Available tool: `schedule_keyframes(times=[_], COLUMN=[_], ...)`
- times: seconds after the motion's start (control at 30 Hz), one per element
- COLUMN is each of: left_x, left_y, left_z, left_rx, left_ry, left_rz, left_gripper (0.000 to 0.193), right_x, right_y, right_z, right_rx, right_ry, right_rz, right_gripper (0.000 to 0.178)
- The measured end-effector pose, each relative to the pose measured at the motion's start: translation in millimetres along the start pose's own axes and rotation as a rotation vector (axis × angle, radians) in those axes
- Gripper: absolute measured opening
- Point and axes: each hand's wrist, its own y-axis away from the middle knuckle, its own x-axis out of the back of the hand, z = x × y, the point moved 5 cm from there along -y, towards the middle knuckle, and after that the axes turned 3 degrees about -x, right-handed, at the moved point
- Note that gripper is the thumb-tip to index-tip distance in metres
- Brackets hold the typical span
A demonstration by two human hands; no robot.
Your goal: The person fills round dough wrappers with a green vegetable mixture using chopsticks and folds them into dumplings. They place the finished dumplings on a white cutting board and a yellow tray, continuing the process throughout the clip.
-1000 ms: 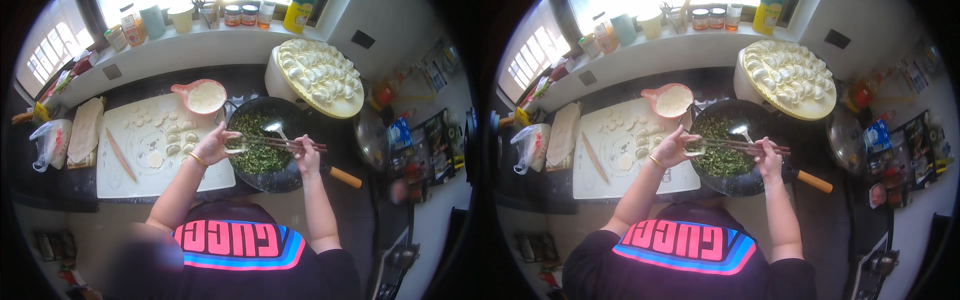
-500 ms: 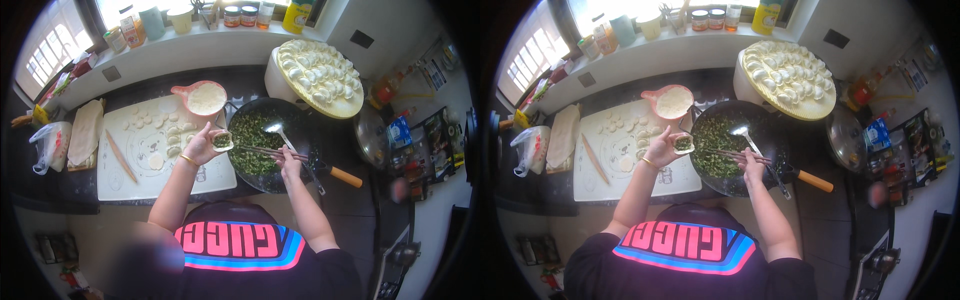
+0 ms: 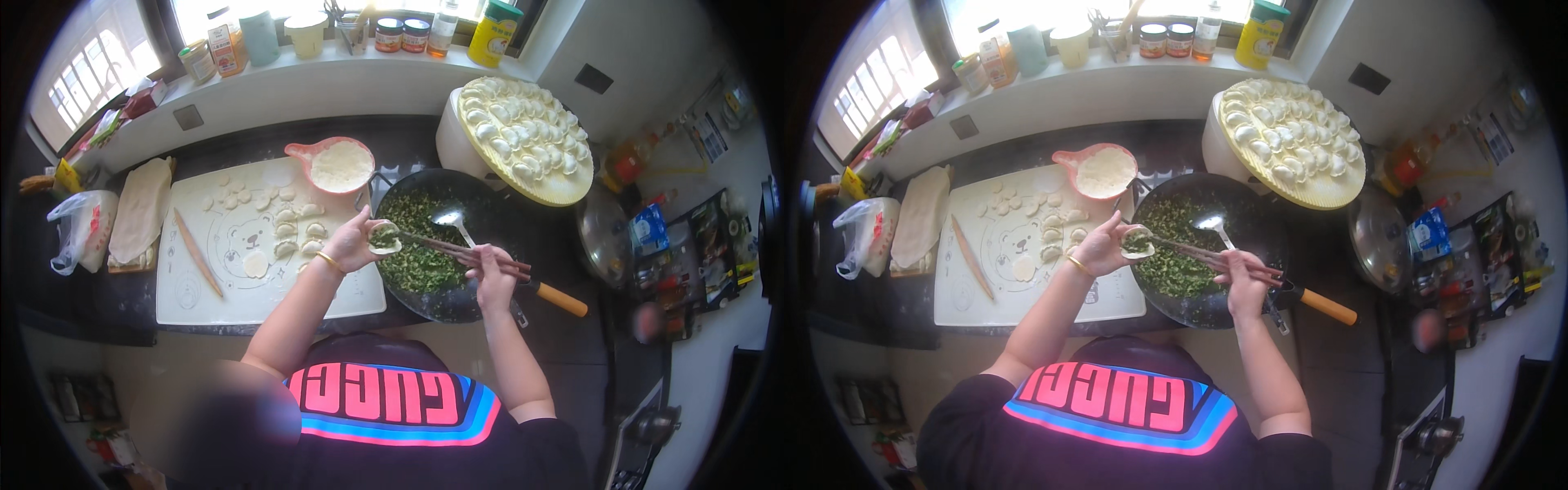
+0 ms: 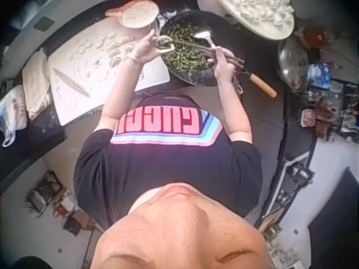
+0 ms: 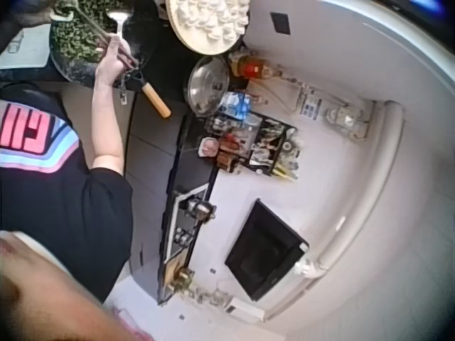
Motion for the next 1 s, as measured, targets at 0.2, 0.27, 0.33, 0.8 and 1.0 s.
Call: schedule_keyframes(times=[0.2, 0.27, 0.33, 0.8, 1.0], left_x=[0.3, 0.3, -3.3, -22.6, 5.3], left_y=[-5.5, -4.7, -2.5, 13.6, 18.7], left_z=[-2.4, -2.9, -3.2, -0.8, 13.2], left_rx=[0.014, 0.011, 0.007, 0.038, -0.102], left_ry=[-0.013, -0.015, -0.028, -0.14, -0.054], left_rz=[0.028, 0.033, 0.042, 0.021, 0.155], left_gripper=[0.053, 0.054, 0.054, 0.056, 0.055], right_x=[-25.0, -16.0, -2.9, 25.5, 48.6], right_y=[18.8, 13.0, -0.1, -32.4, -33.4], right_z=[-38.2, -38.8, -24.1, 44.2, 57.6], right_rx=[0.418, 0.327, 0.169, -0.324, -0.184], right_ry=[0.289, 0.206, 0.021, -0.214, 0.074], right_rz=[-0.334, -0.222, -0.085, -0.067, 0.09], right_gripper=[0.011, 0.011, 0.013, 0.019, 0.019])
